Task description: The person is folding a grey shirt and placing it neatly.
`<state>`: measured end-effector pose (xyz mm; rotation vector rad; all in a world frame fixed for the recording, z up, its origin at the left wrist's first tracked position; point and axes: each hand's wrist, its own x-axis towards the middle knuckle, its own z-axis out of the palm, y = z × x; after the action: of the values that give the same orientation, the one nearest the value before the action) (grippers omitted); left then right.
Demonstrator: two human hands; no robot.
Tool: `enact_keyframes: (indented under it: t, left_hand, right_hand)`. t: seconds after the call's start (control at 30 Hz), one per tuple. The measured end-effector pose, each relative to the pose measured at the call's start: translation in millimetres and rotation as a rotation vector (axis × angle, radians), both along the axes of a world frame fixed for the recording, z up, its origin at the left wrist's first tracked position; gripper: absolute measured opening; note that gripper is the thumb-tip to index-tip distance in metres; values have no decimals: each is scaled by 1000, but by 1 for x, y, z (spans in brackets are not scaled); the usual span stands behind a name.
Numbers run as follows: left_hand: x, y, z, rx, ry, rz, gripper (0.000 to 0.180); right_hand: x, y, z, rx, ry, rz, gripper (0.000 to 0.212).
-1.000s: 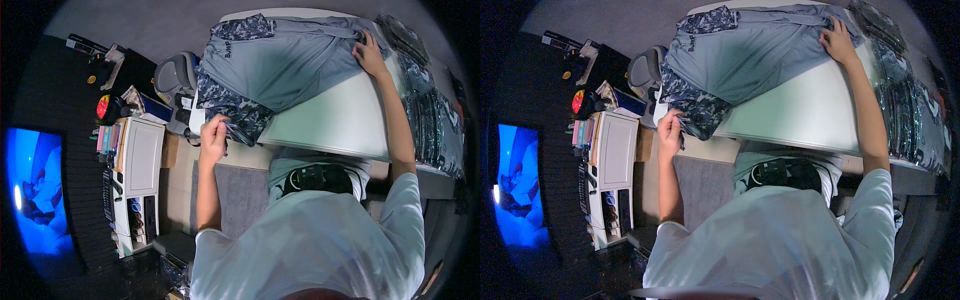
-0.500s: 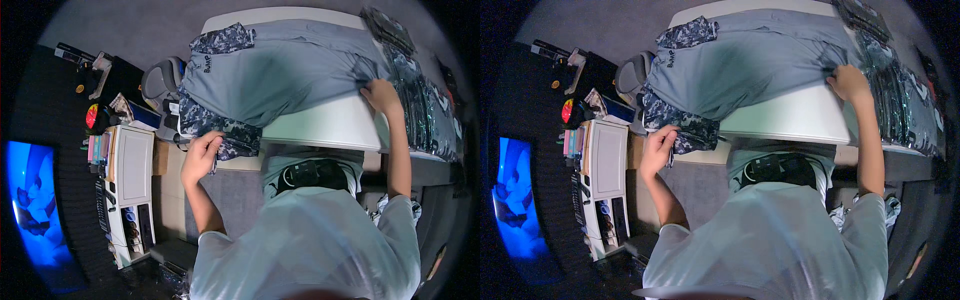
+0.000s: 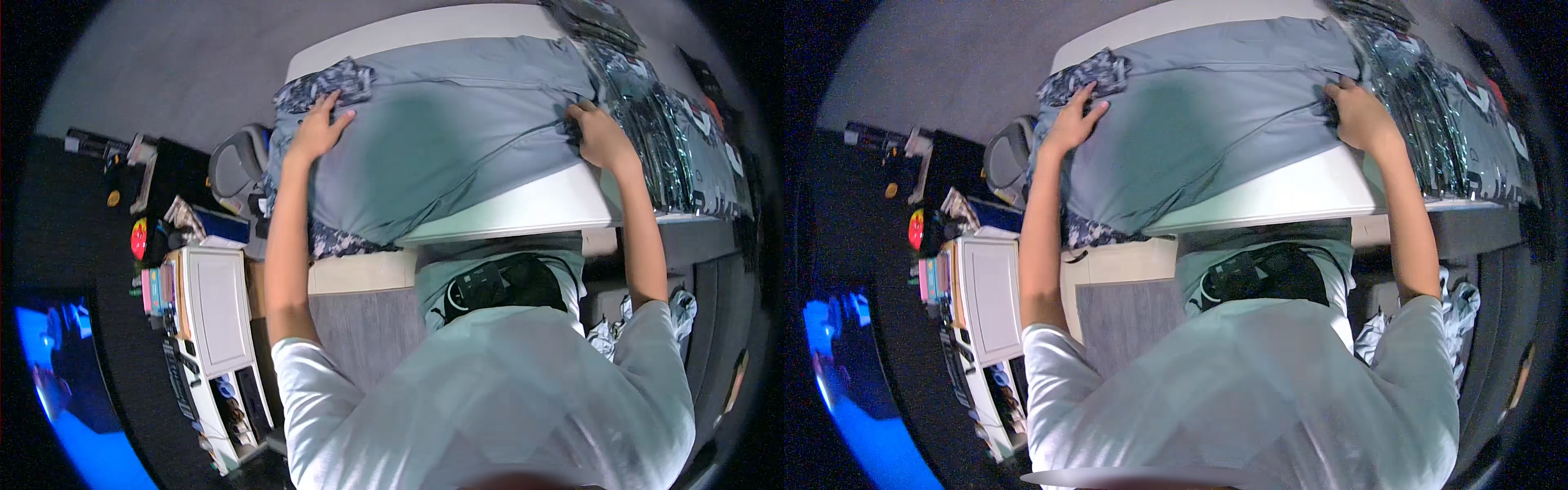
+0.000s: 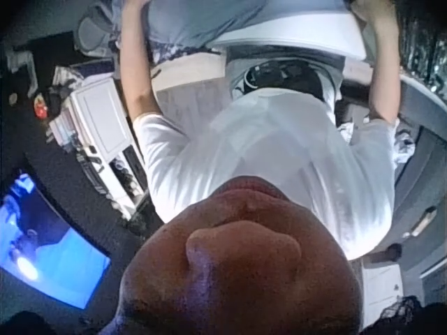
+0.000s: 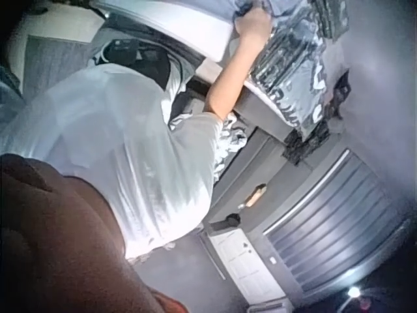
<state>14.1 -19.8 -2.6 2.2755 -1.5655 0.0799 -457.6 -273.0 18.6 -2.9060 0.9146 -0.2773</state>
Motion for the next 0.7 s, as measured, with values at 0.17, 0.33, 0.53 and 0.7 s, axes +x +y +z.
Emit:
enact_keyframes:
  t: [0.17,0.33,0.53,0.7]
  left_hand:
    - [62,-91,-40,307,0,282,105]
    - [208,-108,-58,374,-109,471,109]
    - [167,-165,-40,321,2,629,109]
    - [165,-158,-31,162,-31,630,107]
  right_hand:
    - [-25,14,14,36,146,-82,34]
    - [-41,57,37,88,43,-89,35]
    - [-52,71,109,875,683,130,38]
    - [17,60,74,426,-124,99,38]
